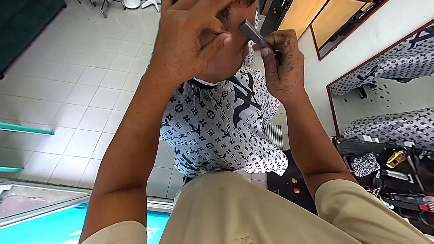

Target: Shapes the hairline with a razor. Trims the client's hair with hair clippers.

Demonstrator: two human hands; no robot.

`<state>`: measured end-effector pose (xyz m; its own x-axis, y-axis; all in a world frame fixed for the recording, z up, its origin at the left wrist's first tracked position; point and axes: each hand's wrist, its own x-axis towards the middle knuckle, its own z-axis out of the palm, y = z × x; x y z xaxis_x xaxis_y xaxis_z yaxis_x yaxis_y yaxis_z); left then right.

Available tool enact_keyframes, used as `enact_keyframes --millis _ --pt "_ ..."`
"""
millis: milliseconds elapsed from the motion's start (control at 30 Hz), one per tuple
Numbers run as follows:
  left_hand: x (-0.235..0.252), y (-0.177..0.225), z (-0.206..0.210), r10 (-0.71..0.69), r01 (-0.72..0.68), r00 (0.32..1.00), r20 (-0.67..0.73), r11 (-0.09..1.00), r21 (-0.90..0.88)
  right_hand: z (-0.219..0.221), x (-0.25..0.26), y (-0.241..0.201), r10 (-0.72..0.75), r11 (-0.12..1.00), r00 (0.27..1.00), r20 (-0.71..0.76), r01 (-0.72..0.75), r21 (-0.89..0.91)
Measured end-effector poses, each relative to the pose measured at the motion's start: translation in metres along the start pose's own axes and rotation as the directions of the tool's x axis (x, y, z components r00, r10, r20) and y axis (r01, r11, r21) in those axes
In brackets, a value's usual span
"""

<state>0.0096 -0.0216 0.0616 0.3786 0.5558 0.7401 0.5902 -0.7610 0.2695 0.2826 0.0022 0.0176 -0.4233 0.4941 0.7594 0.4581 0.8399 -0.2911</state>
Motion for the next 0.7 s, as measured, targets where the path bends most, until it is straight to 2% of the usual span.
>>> enact_keyframes --millis 100,267,700 --pt "-0.002 -0.006 -0.008 -0.077 0.080 0.995 -0.062 0.996 0.046 0.005 -0.002 0.014 -0.041 0.998 0.999 0.034 0.042 -0.040" --pt "-0.001 -0.005 -0.006 -0.057 0.068 0.988 -0.143 0.995 0.068 0.022 -0.006 0.025 -0.097 0.990 0.990 0.102 0.107 -0.097" --pt "-0.005 -0.003 -0.009 -0.111 0.126 0.985 -0.134 0.986 0.106 0.031 -0.012 0.029 -0.139 0.976 0.981 0.132 0.158 -0.148"
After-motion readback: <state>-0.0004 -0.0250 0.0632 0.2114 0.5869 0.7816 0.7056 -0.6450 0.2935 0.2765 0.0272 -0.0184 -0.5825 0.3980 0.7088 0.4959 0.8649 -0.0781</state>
